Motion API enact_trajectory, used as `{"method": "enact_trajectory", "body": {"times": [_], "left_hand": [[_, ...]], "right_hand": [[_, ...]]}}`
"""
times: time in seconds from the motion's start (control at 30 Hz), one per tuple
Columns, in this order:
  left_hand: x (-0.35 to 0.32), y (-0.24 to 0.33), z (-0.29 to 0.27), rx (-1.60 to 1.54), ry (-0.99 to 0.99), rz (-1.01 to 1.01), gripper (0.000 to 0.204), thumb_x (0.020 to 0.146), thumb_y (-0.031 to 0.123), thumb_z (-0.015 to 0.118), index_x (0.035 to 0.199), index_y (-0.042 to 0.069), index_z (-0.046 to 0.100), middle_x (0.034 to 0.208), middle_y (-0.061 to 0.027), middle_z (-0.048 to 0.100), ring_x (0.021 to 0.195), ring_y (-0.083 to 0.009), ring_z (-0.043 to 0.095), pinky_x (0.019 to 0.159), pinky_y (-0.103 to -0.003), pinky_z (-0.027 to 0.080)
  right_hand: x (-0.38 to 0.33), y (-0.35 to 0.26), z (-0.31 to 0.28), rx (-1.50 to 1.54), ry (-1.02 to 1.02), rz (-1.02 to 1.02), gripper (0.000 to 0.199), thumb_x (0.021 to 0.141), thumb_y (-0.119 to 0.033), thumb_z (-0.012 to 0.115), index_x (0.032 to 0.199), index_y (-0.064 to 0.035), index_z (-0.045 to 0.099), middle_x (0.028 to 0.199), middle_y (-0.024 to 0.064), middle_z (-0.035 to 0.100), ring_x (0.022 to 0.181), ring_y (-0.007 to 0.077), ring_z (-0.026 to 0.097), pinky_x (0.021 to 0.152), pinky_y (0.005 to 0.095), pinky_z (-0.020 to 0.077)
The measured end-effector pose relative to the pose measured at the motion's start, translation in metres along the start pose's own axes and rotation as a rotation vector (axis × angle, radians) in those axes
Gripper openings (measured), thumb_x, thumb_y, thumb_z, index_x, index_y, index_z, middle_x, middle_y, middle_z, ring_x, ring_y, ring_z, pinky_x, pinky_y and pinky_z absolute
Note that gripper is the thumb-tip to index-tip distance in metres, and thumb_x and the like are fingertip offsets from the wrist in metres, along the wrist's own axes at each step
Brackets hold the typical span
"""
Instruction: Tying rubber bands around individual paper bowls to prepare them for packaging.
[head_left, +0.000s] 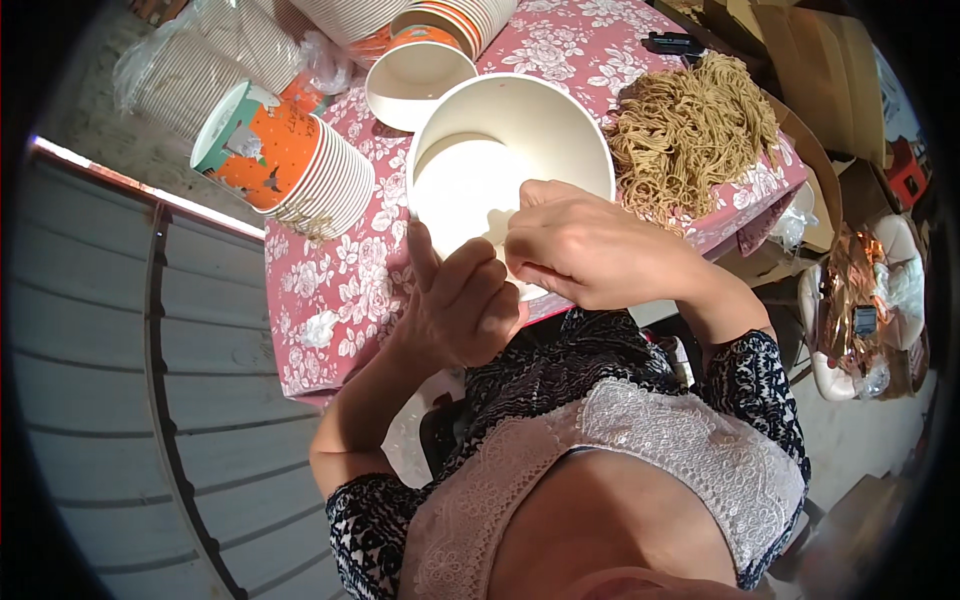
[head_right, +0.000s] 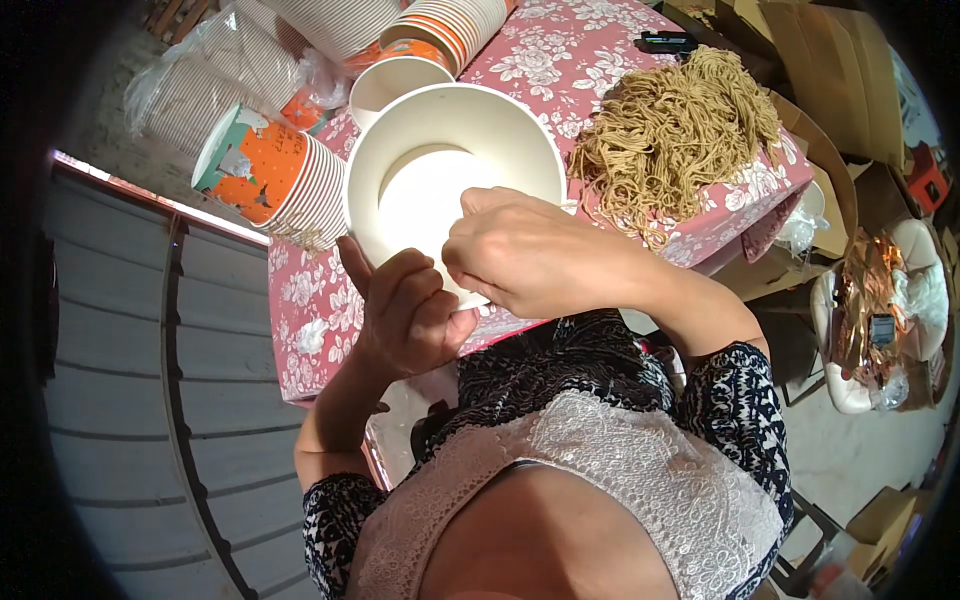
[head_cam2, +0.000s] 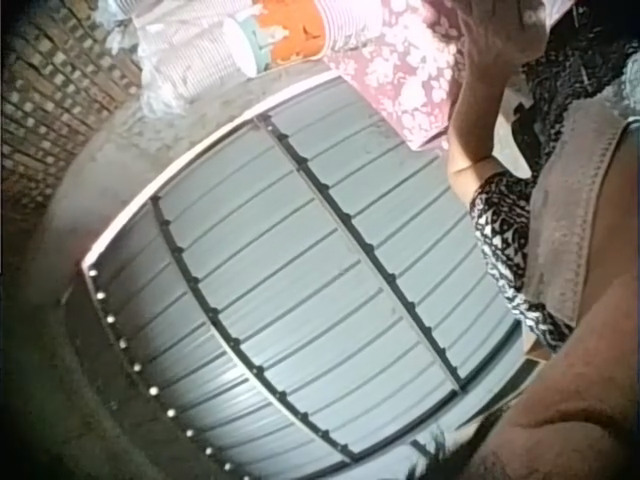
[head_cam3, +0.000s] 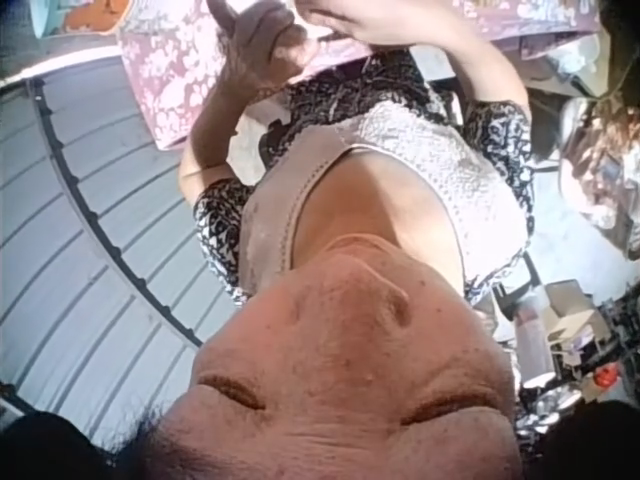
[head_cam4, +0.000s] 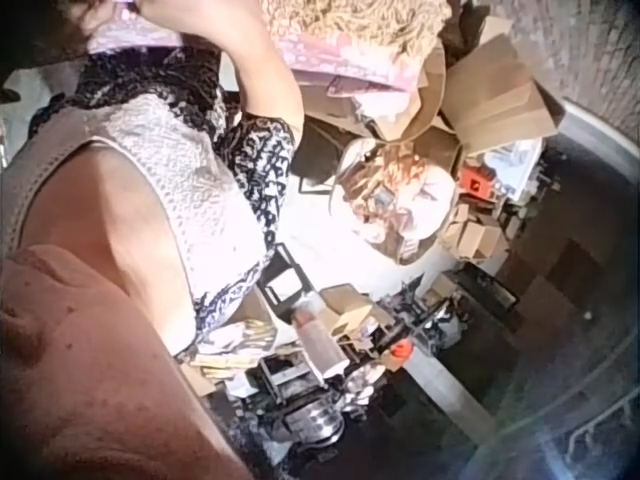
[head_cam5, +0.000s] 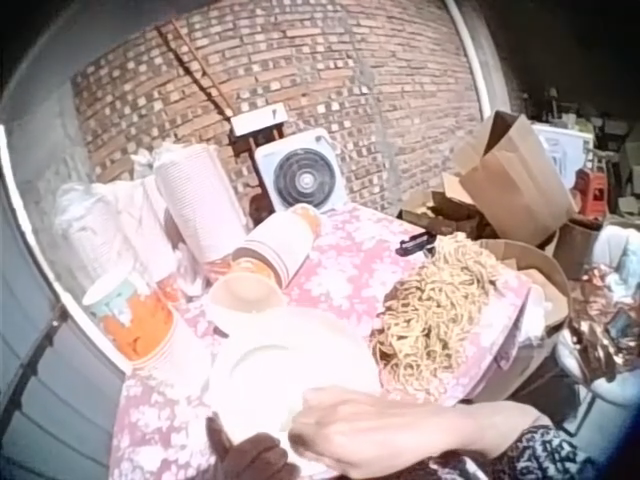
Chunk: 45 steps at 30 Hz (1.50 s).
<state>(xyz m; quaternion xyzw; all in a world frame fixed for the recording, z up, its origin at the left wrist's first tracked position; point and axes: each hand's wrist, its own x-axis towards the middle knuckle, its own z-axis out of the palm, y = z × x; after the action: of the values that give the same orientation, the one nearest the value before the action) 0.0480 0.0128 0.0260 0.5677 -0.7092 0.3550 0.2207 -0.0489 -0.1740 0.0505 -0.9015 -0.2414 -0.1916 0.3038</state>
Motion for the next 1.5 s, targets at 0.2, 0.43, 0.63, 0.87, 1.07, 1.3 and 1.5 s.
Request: {"method": "enact_trajectory", "body": {"times": [0.2, 0.43, 0.63, 0.87, 1.07, 1.3, 1.5], "left_hand": [[0.000, -0.009, -0.008, 0.236, -0.119, -0.254, 0.015, 0.086, 0.014, 0.063, 0.085, 0.009, 0.049, 0.086, -0.0073, 0.049, 0.092, -0.0289, 0.051, 0.107, -0.075, 0.018], [-0.012, -0.015, 0.018, 0.319, -0.065, -0.346, 0.023, 0.090, 0.012, 0.064, 0.105, 0.003, 0.049, 0.097, -0.0124, 0.050, 0.098, -0.0330, 0.048, 0.108, -0.071, 0.021], [0.011, -0.004, 0.012, 0.318, 0.006, -0.431, 0.029, 0.088, 0.013, 0.065, 0.111, 0.001, 0.053, 0.106, -0.0149, 0.051, 0.102, -0.0336, 0.048, 0.108, -0.065, 0.025], [0.015, 0.044, 0.011, -0.076, -0.042, -0.689, 0.027, 0.084, 0.017, 0.074, 0.101, 0.005, 0.057, 0.082, -0.0094, 0.060, 0.071, -0.0266, 0.061, 0.063, -0.041, 0.050], [0.014, 0.036, 0.028, -0.022, -0.064, -0.663, 0.019, 0.087, 0.013, 0.071, 0.092, 0.005, 0.054, 0.075, -0.0110, 0.060, 0.064, -0.0281, 0.062, 0.054, -0.039, 0.048], [0.011, 0.043, 0.017, -0.224, -0.010, -0.779, 0.008, 0.091, 0.000, 0.060, 0.094, 0.003, 0.054, 0.076, -0.0139, 0.060, 0.064, -0.0327, 0.062, 0.055, -0.040, 0.046], [0.000, 0.044, 0.011, -0.273, 0.045, -0.874, 0.007, 0.092, -0.001, 0.059, 0.098, 0.001, 0.055, 0.077, -0.0157, 0.059, 0.064, -0.0315, 0.062, 0.056, -0.037, 0.046]], "right_hand": [[0.002, 0.019, -0.008, -0.321, 0.581, -0.039, 0.005, 0.083, 0.000, 0.065, 0.085, 0.0015, 0.061, 0.078, 0.0129, 0.057, 0.072, 0.0290, 0.051, 0.068, 0.0398, 0.0431], [-0.015, 0.053, 0.010, -0.015, 0.496, 0.222, 0.025, 0.094, -0.003, 0.058, 0.118, -0.0020, 0.065, 0.078, 0.0064, 0.060, 0.070, 0.0177, 0.051, 0.066, 0.0314, 0.0447], [-0.022, 0.051, 0.029, 0.809, 0.437, 0.304, 0.050, 0.103, -0.013, 0.049, 0.150, -0.0021, 0.036, 0.073, -0.0049, 0.044, 0.069, 0.0059, 0.047, 0.064, 0.0196, 0.0391], [-0.025, 0.020, 0.037, 0.921, 0.441, 0.270, 0.055, 0.104, -0.020, 0.051, 0.150, 0.0028, 0.032, 0.071, -0.0038, 0.046, 0.067, 0.0057, 0.049, 0.065, 0.0208, 0.0403], [-0.032, 0.007, 0.045, 0.971, 0.396, 0.276, 0.055, 0.105, -0.022, 0.048, 0.152, 0.0007, 0.030, 0.076, -0.0021, 0.054, 0.072, 0.0056, 0.053, 0.070, 0.0197, 0.0443], [-0.035, 0.008, 0.049, 0.695, 0.370, 0.332, 0.027, 0.090, 0.001, 0.051, 0.115, -0.0009, 0.061, 0.082, 0.0076, 0.064, 0.074, 0.0110, 0.063, 0.066, 0.0273, 0.0508], [-0.026, 0.003, 0.063, 0.894, 0.472, 0.382, 0.011, 0.083, 0.000, 0.059, 0.093, 0.0005, 0.063, 0.074, 0.0075, 0.059, 0.067, 0.0124, 0.058, 0.060, 0.0304, 0.0473]]}}
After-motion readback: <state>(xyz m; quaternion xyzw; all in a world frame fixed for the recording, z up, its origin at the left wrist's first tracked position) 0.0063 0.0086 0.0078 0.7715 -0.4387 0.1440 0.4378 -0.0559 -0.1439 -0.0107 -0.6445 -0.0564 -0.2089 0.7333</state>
